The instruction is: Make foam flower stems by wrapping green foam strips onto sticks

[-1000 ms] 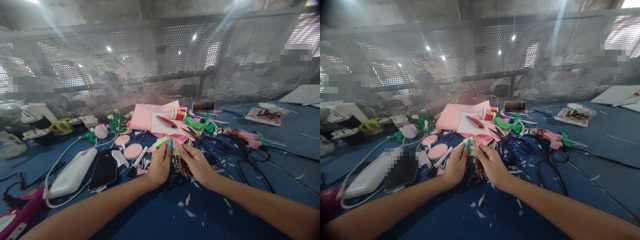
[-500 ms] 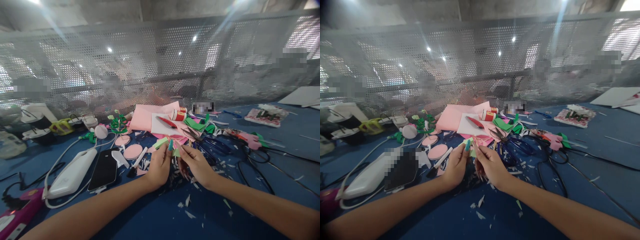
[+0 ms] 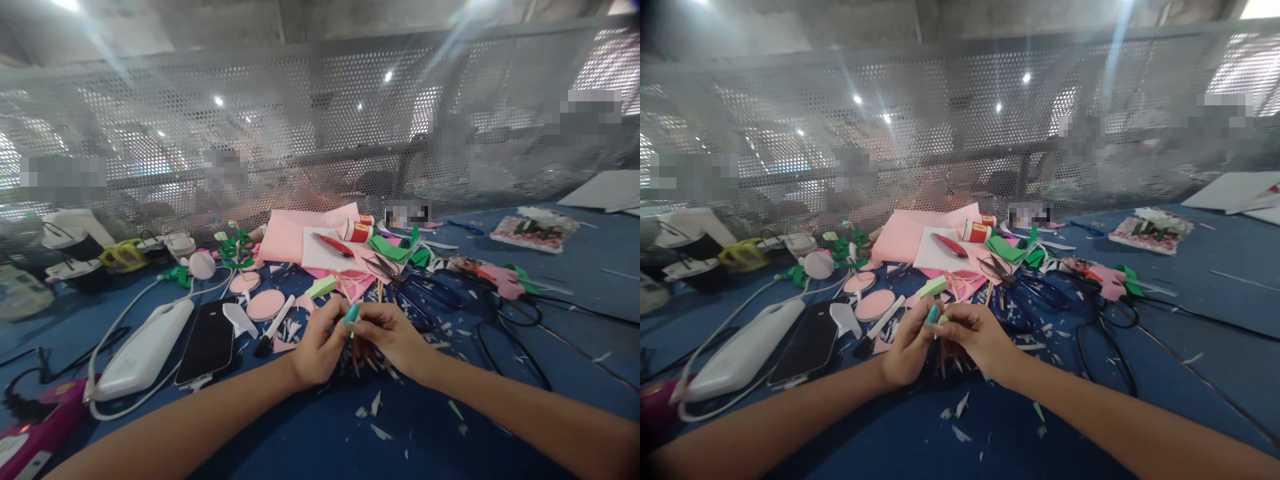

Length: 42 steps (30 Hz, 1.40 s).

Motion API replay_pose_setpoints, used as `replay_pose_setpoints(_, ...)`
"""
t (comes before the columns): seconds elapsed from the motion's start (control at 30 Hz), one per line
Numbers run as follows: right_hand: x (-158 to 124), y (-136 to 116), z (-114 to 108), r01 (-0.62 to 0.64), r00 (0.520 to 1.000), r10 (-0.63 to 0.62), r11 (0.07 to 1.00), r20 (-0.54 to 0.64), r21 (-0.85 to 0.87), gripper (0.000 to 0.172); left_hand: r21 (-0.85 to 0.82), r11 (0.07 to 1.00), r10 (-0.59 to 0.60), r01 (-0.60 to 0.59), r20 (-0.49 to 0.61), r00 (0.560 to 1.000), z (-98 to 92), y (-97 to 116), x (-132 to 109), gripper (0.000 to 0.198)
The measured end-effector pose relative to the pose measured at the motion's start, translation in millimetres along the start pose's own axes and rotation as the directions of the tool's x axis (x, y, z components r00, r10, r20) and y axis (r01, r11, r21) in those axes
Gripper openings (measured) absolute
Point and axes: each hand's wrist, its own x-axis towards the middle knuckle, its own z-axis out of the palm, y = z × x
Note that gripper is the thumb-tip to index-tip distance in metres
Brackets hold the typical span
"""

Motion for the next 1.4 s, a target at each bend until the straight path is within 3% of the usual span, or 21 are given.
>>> replay_pose_setpoints(0.1,-1,-2,0,-0.056,0.998,0.056,0.998,-0.007,0.015,0.036,0.006,0.999,0.044,-0.045,0.055,0.997,-0.3,2,0,0.033)
replay_pose_setpoints(0.2,-1,-2,-1,-0.095,0.995,0.095,0.995,-0.015,0.037,0.034,0.005,1.000,0.009,-0.010,0.091,0.996,-0.3,2,0,0.033)
replay_pose_setpoints(0.43,0,3,-3,-0.058,0.994,0.057,0.998,-0.089,-0.004,0.043,0.025,1.000,0.013,-0.019,0.214,0.977,-2.3,1,-1,0.028)
replay_pose_setpoints(0.63,-1,6,-9,-0.010,0.997,-0.006,0.979,-0.078,-0.205,0.047,0.008,0.999,0.047,-0.049,0.134,0.990,-1.7,5,0,0.032)
replay_pose_setpoints(0.83,-6,1,-11,0.117,0.993,-0.118,0.908,0.023,-0.402,0.036,-0.009,0.993,-0.121,0.121,-0.017,0.992,0.7,2,5,0.032)
replay_pose_setpoints(1.0,-6,2,-9,0.177,0.978,-0.210,0.832,-0.004,-0.527,0.036,-0.017,0.991,-0.134,0.134,-0.010,0.991,2.1,-3,5,0.030)
replay_pose_setpoints(1.13,-3,3,-8,0.121,0.984,-0.168,0.877,-0.061,-0.464,0.038,-0.056,0.979,-0.198,0.196,-0.033,0.980,3.0,-4,4,0.028)
replay_pose_setpoints(1.4,0,5,-4,-0.019,0.986,-0.004,0.991,-0.169,-0.134,0.039,0.103,0.970,-0.199,0.219,-0.176,0.964,3.7,-1,6,0.031)
